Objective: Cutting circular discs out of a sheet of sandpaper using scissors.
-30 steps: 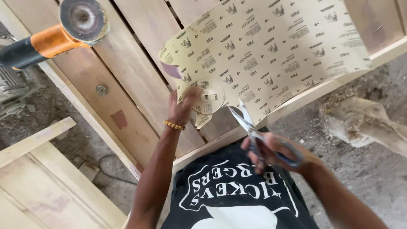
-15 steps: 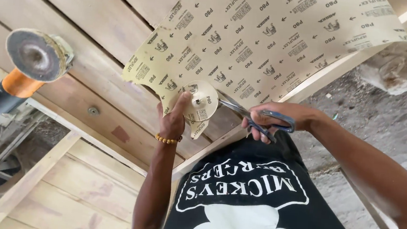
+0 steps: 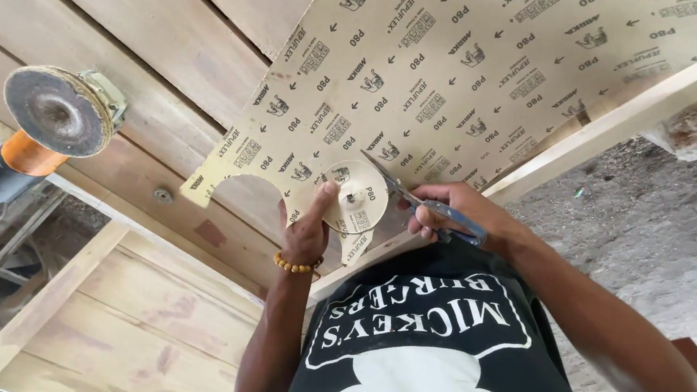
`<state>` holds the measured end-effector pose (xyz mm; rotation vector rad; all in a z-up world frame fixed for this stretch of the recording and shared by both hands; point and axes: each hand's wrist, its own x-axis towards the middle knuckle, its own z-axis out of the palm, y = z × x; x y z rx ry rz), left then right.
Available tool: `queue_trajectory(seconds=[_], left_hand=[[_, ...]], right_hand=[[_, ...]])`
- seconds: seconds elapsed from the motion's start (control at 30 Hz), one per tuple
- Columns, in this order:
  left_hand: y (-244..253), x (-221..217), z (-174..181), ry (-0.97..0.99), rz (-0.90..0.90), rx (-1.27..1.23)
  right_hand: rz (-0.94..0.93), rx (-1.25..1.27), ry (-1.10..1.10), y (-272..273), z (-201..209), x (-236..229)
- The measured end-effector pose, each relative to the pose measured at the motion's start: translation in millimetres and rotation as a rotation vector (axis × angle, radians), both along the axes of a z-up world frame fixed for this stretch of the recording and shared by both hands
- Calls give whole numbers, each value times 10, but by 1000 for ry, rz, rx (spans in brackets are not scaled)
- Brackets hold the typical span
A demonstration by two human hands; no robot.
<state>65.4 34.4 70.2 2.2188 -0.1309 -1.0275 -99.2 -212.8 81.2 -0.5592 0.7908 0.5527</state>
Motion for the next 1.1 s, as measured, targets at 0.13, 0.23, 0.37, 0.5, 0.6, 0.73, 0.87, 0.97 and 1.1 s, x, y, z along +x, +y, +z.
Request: queue_trajectory(seconds=[0.13, 0.23, 0.37, 0.5, 0.6, 0.73, 0.87, 0.97, 1.1], left_hand=[[464, -226, -447, -203, -208, -1], [898, -469, -965, -529, -685, 12], [500, -377, -709, -658, -455, -77], [-339, 240, 155, 808, 178, 220], [-331, 260, 172, 671, 55, 212], [150, -133, -582, -1005, -419, -112], [198, -151, -790, -1080, -485, -104], [-200, -60, -104, -721, -180, -181], [-430, 237, 357, 191, 253, -645]], right_hand=[[58, -90, -51, 57, -41, -63], [65, -150, -59, 38, 57, -13], [37, -270, -72, 13, 172, 25], [25, -366, -86, -34, 377, 158], [38, -430, -109, 9, 231, 54], [19, -513, -176, -11, 279, 52], [27, -541, -192, -61, 387, 67], [-5, -501, -217, -110, 403, 45], [-18, -515, -377, -192, 200, -27]])
